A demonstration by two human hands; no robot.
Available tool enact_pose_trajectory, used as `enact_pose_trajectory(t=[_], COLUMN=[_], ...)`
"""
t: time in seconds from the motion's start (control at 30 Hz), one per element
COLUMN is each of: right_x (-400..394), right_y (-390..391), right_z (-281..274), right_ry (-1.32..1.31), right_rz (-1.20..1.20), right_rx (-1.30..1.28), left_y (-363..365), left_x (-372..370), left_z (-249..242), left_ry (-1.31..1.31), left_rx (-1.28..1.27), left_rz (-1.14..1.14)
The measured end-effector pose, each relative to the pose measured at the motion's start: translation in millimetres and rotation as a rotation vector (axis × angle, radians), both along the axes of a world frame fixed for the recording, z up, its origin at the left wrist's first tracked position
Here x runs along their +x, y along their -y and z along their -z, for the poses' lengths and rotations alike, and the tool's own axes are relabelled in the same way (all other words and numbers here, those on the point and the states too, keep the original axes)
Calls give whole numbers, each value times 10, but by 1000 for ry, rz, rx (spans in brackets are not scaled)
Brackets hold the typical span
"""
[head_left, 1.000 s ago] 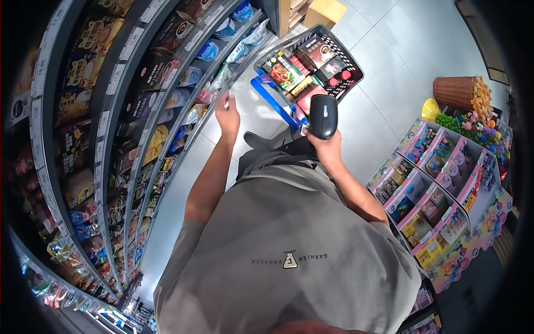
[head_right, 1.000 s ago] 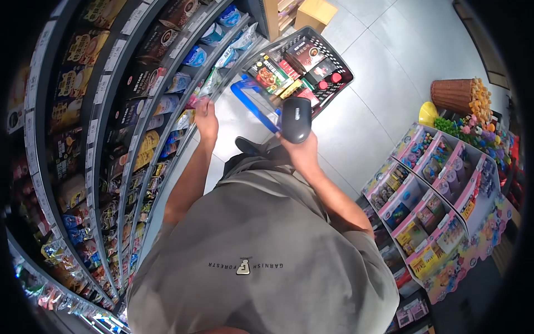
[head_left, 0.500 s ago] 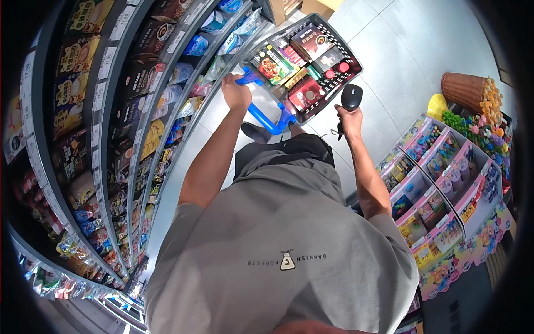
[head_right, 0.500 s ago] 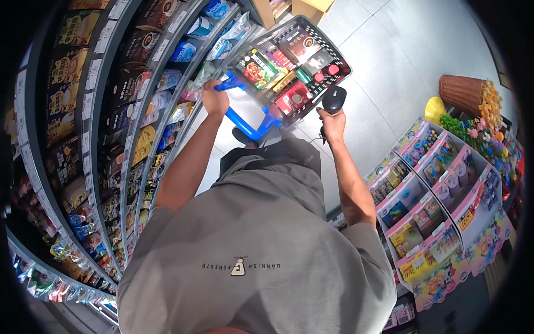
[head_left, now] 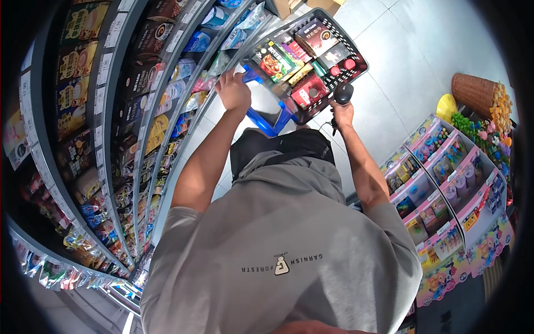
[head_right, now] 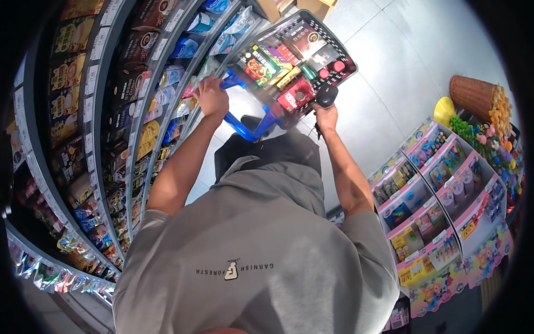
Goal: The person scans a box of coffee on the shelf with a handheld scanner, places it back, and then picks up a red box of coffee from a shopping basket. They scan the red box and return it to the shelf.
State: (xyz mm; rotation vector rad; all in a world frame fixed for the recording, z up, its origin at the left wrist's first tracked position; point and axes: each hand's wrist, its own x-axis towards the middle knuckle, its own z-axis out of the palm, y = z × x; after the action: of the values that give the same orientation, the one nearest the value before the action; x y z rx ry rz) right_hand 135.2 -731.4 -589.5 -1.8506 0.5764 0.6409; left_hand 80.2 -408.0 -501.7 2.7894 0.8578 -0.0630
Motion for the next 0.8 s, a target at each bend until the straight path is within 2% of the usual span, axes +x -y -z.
enact_pose_trajectory(t=[0.1, 0.13, 0.23, 0.27, 0.33, 0.4, 0.47, 0.6, 0.63, 0.8], right_x=[-121, -171, -322, -395, -538, -795, -1044, -1534, -1537, -1637], right_y=[13, 1, 34, 52, 86, 139, 187, 264, 270, 174], right_z=[8, -50, -106, -109, -174, -133, -163, -103, -194, -211], right_ry=[26, 35, -1, 12, -54, 82, 95, 6, -167, -112], right_rz=[4, 14, 59, 80, 148, 241, 278, 339, 333, 316], right_rx=[-13, -20, -79, -94, -95, -60, -157, -247, -219, -357], left_y=[35, 50, 37, 48, 188, 357, 555, 892, 954, 1175], left_x=[125, 181, 299, 385, 541, 687, 845, 1098, 1135, 1233], left_z=[-92, -127, -7, 98, 281, 483, 730, 1324, 1476, 2076], left_ry=[-164, -166, -157, -163, -99, -120, -183, -303, -370, -585], left_rx=[128, 128, 171, 171, -146, -170, -221, -275, -250, -228], left_rz=[306, 312, 664, 674, 673, 721, 758, 760, 759, 801])
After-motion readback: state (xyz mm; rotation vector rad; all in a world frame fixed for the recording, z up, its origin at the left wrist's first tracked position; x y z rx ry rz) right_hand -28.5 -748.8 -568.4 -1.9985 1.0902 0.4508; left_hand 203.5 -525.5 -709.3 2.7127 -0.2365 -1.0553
